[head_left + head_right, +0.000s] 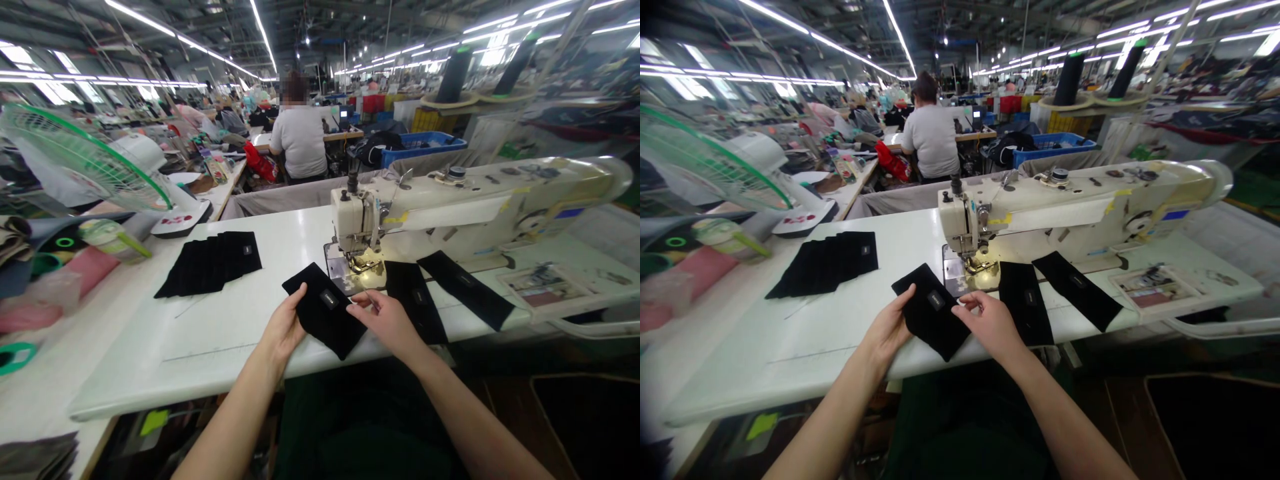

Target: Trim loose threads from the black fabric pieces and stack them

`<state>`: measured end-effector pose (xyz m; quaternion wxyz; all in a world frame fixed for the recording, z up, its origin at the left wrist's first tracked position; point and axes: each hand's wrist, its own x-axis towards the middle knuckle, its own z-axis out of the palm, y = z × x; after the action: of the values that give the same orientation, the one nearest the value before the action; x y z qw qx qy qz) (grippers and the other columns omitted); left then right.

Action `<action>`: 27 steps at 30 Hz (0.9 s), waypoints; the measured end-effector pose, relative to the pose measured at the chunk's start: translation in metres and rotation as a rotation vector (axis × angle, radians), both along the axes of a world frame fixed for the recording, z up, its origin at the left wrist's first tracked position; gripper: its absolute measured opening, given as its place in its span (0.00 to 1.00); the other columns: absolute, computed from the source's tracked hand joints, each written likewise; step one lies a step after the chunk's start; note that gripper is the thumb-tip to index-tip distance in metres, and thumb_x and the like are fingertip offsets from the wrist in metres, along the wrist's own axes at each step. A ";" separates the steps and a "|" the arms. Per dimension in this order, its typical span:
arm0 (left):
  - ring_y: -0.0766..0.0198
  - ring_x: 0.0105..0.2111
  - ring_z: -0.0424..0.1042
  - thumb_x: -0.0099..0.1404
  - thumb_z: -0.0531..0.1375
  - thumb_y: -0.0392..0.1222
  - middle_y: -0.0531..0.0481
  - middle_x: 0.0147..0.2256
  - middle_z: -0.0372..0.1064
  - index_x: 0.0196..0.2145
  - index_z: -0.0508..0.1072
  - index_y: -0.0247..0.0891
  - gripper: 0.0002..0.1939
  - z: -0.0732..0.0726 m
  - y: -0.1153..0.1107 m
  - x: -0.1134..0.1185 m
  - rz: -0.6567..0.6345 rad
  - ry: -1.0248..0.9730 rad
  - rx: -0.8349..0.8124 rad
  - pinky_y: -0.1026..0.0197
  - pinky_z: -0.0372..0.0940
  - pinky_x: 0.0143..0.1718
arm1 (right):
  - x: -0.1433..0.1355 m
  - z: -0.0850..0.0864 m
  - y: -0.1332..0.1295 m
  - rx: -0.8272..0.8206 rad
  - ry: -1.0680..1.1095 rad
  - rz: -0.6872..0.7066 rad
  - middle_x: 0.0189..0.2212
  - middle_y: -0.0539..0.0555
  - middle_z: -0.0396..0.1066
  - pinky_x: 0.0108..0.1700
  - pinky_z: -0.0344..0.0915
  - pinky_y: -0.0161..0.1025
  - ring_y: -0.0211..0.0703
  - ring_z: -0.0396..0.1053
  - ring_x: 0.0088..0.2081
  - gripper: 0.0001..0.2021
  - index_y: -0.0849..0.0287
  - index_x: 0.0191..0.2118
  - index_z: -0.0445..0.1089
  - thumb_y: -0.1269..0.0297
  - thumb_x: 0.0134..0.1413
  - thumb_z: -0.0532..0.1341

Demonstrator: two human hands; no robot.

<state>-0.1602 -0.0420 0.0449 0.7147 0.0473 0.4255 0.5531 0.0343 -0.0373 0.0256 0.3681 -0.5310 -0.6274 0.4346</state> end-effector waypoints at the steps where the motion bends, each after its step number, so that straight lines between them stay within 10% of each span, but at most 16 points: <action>1: 0.55 0.34 0.80 0.71 0.53 0.35 0.36 0.34 0.79 0.48 0.72 0.21 0.15 0.000 -0.001 0.002 -0.015 -0.006 0.002 0.57 0.74 0.43 | -0.002 0.000 0.000 0.023 -0.006 -0.008 0.30 0.51 0.76 0.32 0.63 0.36 0.40 0.68 0.27 0.13 0.57 0.38 0.76 0.54 0.49 0.65; 14: 0.53 0.43 0.78 0.67 0.58 0.35 0.37 0.40 0.78 0.45 0.75 0.25 0.12 -0.007 -0.022 0.029 -0.042 0.037 0.073 0.54 0.70 0.50 | -0.002 0.000 0.001 0.196 -0.021 -0.060 0.27 0.51 0.74 0.34 0.64 0.36 0.43 0.71 0.31 0.14 0.57 0.32 0.71 0.56 0.63 0.54; 27: 0.54 0.42 0.78 0.67 0.57 0.34 0.38 0.40 0.78 0.45 0.74 0.26 0.11 -0.002 -0.024 0.035 -0.033 0.032 0.097 0.55 0.70 0.50 | 0.000 0.003 -0.007 0.728 -0.395 -0.071 0.36 0.53 0.73 0.35 0.64 0.33 0.40 0.72 0.34 0.07 0.58 0.37 0.70 0.72 0.59 0.55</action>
<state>-0.1250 -0.0662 0.0425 0.7137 0.0978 0.4087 0.5603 0.0340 -0.0445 0.0290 0.4193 -0.4605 -0.7800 0.0611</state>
